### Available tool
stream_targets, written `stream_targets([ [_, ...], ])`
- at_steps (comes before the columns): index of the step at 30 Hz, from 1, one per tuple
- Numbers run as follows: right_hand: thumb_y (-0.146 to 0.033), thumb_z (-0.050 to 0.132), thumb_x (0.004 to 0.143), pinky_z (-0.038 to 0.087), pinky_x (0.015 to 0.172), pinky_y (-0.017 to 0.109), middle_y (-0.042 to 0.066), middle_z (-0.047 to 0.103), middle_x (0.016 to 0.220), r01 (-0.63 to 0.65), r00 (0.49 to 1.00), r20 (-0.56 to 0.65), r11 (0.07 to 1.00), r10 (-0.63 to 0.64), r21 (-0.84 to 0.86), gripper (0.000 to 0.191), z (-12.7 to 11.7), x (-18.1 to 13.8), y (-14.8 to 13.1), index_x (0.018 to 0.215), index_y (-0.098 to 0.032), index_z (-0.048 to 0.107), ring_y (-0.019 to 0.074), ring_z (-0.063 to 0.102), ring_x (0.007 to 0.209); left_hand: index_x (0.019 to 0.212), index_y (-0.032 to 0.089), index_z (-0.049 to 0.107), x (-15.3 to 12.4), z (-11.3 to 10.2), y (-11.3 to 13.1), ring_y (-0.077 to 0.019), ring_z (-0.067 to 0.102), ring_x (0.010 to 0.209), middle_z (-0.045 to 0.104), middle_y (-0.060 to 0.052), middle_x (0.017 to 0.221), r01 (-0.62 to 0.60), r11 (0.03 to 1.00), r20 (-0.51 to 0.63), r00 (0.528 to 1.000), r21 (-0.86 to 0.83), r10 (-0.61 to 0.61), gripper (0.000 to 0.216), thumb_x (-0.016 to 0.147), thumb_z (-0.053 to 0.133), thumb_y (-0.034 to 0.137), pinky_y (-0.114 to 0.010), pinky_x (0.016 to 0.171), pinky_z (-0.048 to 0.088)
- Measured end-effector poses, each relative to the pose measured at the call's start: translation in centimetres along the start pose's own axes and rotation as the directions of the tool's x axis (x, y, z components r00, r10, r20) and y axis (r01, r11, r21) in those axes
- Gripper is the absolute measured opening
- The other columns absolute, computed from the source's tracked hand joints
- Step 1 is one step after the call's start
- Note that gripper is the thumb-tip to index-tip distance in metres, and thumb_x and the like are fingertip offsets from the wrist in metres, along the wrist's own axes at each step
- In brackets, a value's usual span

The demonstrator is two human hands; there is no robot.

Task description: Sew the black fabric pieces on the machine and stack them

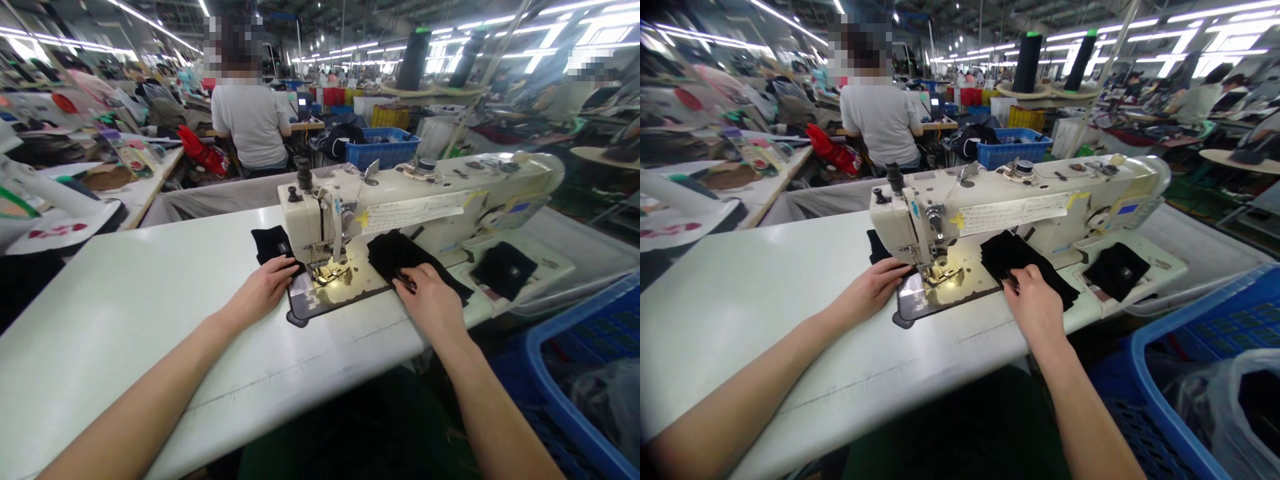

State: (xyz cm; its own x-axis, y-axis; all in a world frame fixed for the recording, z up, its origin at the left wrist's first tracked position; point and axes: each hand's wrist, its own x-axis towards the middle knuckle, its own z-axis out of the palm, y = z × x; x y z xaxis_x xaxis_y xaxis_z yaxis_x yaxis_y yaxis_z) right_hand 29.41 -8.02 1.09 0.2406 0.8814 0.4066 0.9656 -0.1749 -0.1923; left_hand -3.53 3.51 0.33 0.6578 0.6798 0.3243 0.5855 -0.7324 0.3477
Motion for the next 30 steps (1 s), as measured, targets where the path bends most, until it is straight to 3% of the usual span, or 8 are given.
stream_targets([
  [6,-0.018,0.064,0.089,0.042,0.056,0.027,0.003,0.067,0.097,0.090,0.996,0.011,0.996,-0.089,-0.030,0.010,-0.2,0.4,0.9,0.094,-0.019,0.073,0.0157,0.064,0.069,0.118,0.020,0.072,-3.9,-3.3,-4.4,-0.0300,0.060,0.123,0.065,-0.011,0.132,0.136,0.986,-0.061,0.990,0.098,-0.131,0.048,0.099,0.039,0.048,-0.050,0.111,0.046],
  [9,-0.026,0.064,0.092,0.043,0.057,0.027,0.004,0.067,0.098,0.088,0.996,-0.019,0.996,-0.089,-0.020,0.013,0.0,0.4,1.0,0.096,-0.018,0.073,0.0166,0.064,0.072,0.110,0.018,0.074,-4.8,-4.4,-4.3,-0.0314,0.064,0.115,0.069,-0.013,0.124,0.155,0.965,-0.133,0.983,0.210,-0.129,0.046,0.097,0.044,0.050,-0.051,0.105,0.050],
  [17,-0.027,0.057,0.095,0.039,0.052,0.025,0.002,0.072,0.097,0.093,0.992,-0.100,0.988,-0.081,0.120,0.020,0.3,0.2,0.8,0.089,-0.022,0.076,0.0138,0.064,0.066,0.099,0.016,0.073,-2.0,-3.0,5.7,-0.0228,0.068,0.087,0.074,-0.008,0.093,-0.238,0.956,-0.153,0.952,0.170,0.265,0.020,0.096,0.055,0.024,-0.037,0.077,0.054],
  [21,-0.037,0.054,0.098,0.050,0.062,0.027,0.004,0.074,0.085,0.002,0.969,-0.244,0.981,0.047,0.195,0.029,-2.0,0.3,1.5,0.092,-0.019,0.076,0.0176,0.068,0.069,0.099,0.018,0.074,-0.9,-1.4,10.6,-0.0207,0.068,0.091,0.074,-0.009,0.096,-0.074,0.942,-0.025,0.997,-0.328,0.069,0.024,0.098,0.053,0.030,-0.034,0.082,0.054],
  [23,-0.037,0.058,0.097,0.052,0.062,0.027,0.003,0.075,0.078,0.045,0.939,-0.339,0.960,0.054,0.275,0.025,-4.1,-0.3,1.5,0.097,-0.020,0.076,0.0171,0.067,0.063,0.103,0.017,0.073,-0.3,-0.6,12.2,-0.0215,0.069,0.090,0.075,-0.010,0.098,0.227,0.729,0.250,0.965,-0.646,-0.079,0.036,0.100,0.049,0.044,-0.034,0.082,0.055],
  [26,-0.021,0.063,0.094,0.053,0.065,0.025,0.001,0.076,0.082,0.434,0.887,-0.334,0.823,-0.319,0.366,0.019,-7.2,-2.2,0.7,0.108,-0.023,0.074,0.0147,0.070,0.066,0.117,0.014,0.067,0.7,0.7,13.0,-0.0269,0.072,0.094,0.074,-0.015,0.108,0.635,0.072,0.637,0.771,-0.769,0.002,0.064,0.095,0.041,0.069,-0.038,0.081,0.056],
  [28,-0.009,0.060,0.091,0.054,0.069,0.023,0.002,0.077,0.095,0.617,0.785,-0.258,0.671,-0.564,0.411,0.030,-8.4,-3.6,-0.1,0.115,-0.024,0.071,0.0145,0.072,0.078,0.122,0.012,0.064,1.1,1.2,12.6,-0.0286,0.072,0.098,0.072,-0.018,0.115,0.694,-0.250,0.697,0.711,-0.675,0.094,0.081,0.089,0.038,0.080,-0.036,0.083,0.056],
  [30,-0.004,0.058,0.089,0.053,0.068,0.023,0.004,0.075,0.103,0.641,0.738,-0.174,0.596,-0.652,0.484,0.036,-8.5,-4.7,-1.0,0.116,-0.023,0.069,0.0144,0.072,0.083,0.121,0.010,0.065,1.3,1.5,11.8,-0.0266,0.072,0.096,0.071,-0.018,0.116,0.683,-0.382,0.705,0.701,-0.623,0.105,0.087,0.083,0.043,0.085,-0.032,0.080,0.055],
])
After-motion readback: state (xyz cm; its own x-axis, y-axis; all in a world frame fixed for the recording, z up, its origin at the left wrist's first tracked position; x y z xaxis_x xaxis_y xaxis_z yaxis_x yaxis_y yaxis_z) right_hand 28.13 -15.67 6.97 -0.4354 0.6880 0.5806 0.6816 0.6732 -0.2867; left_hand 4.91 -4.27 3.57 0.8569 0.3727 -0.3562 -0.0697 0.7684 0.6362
